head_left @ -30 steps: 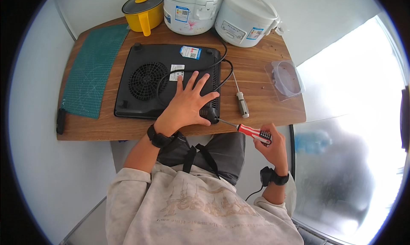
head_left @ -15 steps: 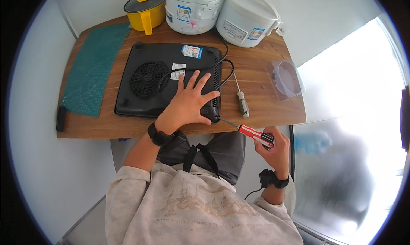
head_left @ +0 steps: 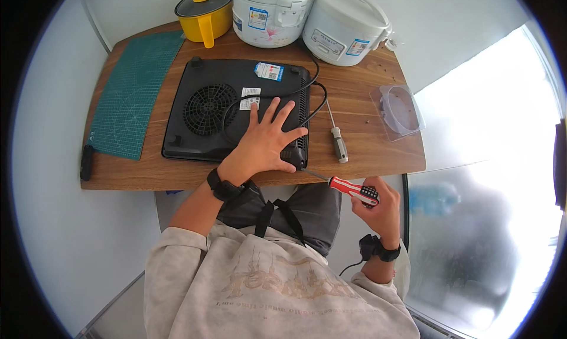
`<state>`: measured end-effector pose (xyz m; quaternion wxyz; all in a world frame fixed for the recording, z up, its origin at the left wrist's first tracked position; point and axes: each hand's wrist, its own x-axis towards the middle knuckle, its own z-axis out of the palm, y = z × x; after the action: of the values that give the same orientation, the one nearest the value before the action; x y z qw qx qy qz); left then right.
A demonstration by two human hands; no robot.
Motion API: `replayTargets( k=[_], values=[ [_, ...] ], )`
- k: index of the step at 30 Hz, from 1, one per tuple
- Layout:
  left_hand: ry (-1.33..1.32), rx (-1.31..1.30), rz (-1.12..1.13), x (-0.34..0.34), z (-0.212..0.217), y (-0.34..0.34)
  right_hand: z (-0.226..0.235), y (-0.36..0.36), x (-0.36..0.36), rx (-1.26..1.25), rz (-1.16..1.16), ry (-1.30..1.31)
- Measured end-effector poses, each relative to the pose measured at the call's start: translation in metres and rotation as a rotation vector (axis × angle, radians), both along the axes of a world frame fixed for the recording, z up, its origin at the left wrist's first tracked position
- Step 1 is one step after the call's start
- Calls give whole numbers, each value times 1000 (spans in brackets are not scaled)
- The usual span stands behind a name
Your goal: The person uses a screwdriver to remove screws from the bottom of a black portable induction cooktop. They then flip the device over and remove the top cover to expose the internal fan and circuitry.
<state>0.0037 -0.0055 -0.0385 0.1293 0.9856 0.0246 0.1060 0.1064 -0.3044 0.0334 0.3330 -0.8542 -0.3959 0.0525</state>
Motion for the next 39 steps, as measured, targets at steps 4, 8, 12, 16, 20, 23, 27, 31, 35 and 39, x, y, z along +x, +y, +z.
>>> replayTargets(
  k=[4,8,12,16,20,23,27,31,35,39],
  values=[
    [-20,19,-17,0,-5,3,0,-2,-1,19,-46,6],
    [-3,16,-20,-1,-2,1,1,-2,-1,32,-70,0],
    [-15,14,-11,-1,-3,1,4,-1,-2,29,-52,-17],
    [-5,15,7,-2,2,-1,9,4,-3,30,-30,-41],
    [-9,4,18,-1,-1,-1,9,5,-2,29,-13,-46],
    [-1,-1,26,-1,0,-2,11,7,-2,48,17,-84],
    [-2,4,24,0,1,-2,23,9,-1,28,76,-89],
    [-13,9,21,0,-1,-1,30,15,-2,58,114,-122],
    [-30,2,17,0,-2,-2,31,17,-4,106,104,-142],
    [-18,7,21,-1,-2,-2,30,17,-4,79,111,-134]
  ],
)
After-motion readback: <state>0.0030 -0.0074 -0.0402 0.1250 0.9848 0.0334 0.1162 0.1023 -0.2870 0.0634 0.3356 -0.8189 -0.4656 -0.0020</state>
